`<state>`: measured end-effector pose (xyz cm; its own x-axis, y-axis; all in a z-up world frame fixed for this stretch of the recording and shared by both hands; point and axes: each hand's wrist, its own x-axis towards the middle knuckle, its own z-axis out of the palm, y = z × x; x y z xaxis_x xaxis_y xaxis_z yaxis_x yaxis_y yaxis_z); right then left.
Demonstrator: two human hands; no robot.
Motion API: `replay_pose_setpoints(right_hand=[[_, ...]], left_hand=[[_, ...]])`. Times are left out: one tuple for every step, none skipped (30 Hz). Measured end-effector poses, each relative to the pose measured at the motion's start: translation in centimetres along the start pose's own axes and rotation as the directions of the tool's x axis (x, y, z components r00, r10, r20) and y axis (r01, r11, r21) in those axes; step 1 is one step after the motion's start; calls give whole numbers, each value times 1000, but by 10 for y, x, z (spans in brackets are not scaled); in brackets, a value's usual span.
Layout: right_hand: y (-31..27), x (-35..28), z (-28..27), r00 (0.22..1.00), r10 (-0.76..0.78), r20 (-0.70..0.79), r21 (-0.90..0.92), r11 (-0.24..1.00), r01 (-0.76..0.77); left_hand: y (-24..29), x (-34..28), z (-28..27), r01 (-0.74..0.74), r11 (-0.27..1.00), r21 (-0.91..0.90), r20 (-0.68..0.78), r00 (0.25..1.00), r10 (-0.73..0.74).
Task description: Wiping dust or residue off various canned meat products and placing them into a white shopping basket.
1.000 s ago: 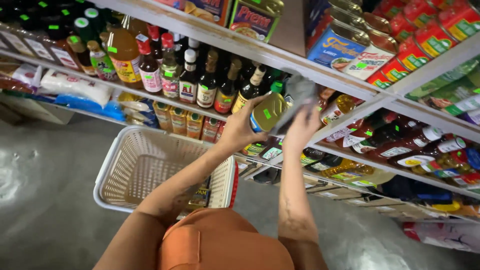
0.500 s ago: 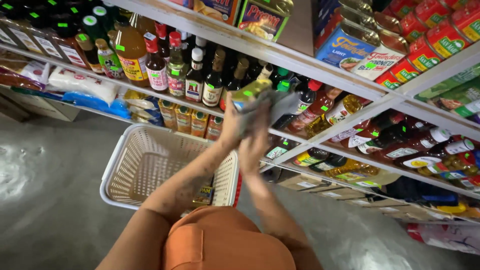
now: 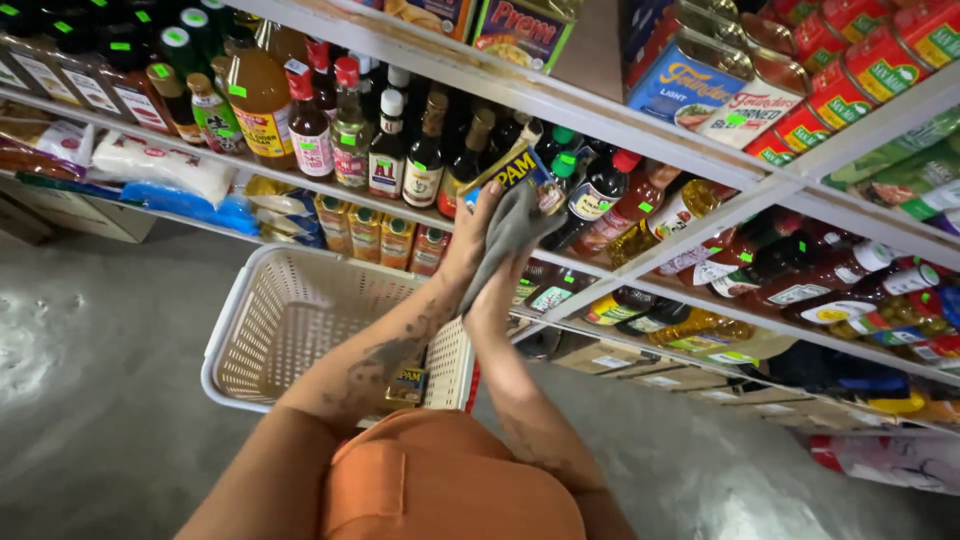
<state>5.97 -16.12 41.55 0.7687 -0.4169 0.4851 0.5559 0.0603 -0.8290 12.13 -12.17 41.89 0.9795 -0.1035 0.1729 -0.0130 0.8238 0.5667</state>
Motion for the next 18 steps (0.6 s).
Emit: replay_pose_setpoints(right_hand=[[8, -3, -3, 996, 82, 43, 17, 996, -82], [10, 16, -14, 996, 82, 44, 18, 996, -83], [13, 34, -25, 976, 202, -88, 75, 978, -195], [16, 52, -35, 923, 322, -210, 146, 944, -296], [27, 75, -62, 923, 325, -207, 141, 943, -300], [39, 97, -88, 964, 137, -229, -217, 958, -188], [52, 119, -113, 982, -50, -183, -545, 836, -59], [20, 116, -103, 983, -46, -178, -546, 836, -60], [-12, 116, -92, 978, -102, -180, -501, 865, -2], [-43, 116, -81, 970, -158, -186, -455, 889, 57], [-39, 105, -76, 972, -152, -182, -458, 887, 53], [-34, 93, -71, 990, -140, -9, -476, 871, 119], [-30, 85, -64, 979, -126, 162, -479, 857, 189], [-44, 70, -49, 979, -126, 163, -478, 857, 190], [-59, 55, -35, 905, -186, 383, -580, 714, 393], [-73, 41, -20, 785, -188, 591, -610, 532, 587], [-60, 55, -25, 785, -180, 593, -611, 534, 584], [-46, 69, -29, 842, -185, 507, -689, 499, 525]], left_hand=[[2, -3, 0, 17, 1000, 3, 40, 999, -17], [10, -7, 8, 16, 1000, 3, 39, 999, -16], [18, -12, 16, 31, 1000, 4, 32, 999, -31], [26, -17, 23, 45, 999, 5, 24, 999, -45], [32, -19, 20, 44, 999, 1, 18, 999, -44], [37, -22, 17, 8, 995, 104, 28, 1000, -11], [44, -25, 12, -31, 977, 209, 42, 999, 23], [47, -27, 9, -33, 977, 209, 36, 999, 26], [51, -28, 6, -148, 881, 450, 101, 988, 115], [55, -29, 3, -258, 713, 652, 184, 966, 181], [55, -32, 4, -252, 715, 652, 176, 968, 181], [55, -34, 5, -245, 571, 784, 174, 969, 177], [57, -34, 7, -235, 402, 885, 178, 968, 174], [59, -35, 6, -236, 402, 885, 179, 968, 175], [61, -35, 5, -193, 384, 903, 157, 980, 123], [63, -36, 5, -150, 363, 920, 133, 989, 70], [68, -41, 8, -142, 365, 920, 126, 990, 67], [74, -46, 12, -240, 335, 911, 218, 971, 103]])
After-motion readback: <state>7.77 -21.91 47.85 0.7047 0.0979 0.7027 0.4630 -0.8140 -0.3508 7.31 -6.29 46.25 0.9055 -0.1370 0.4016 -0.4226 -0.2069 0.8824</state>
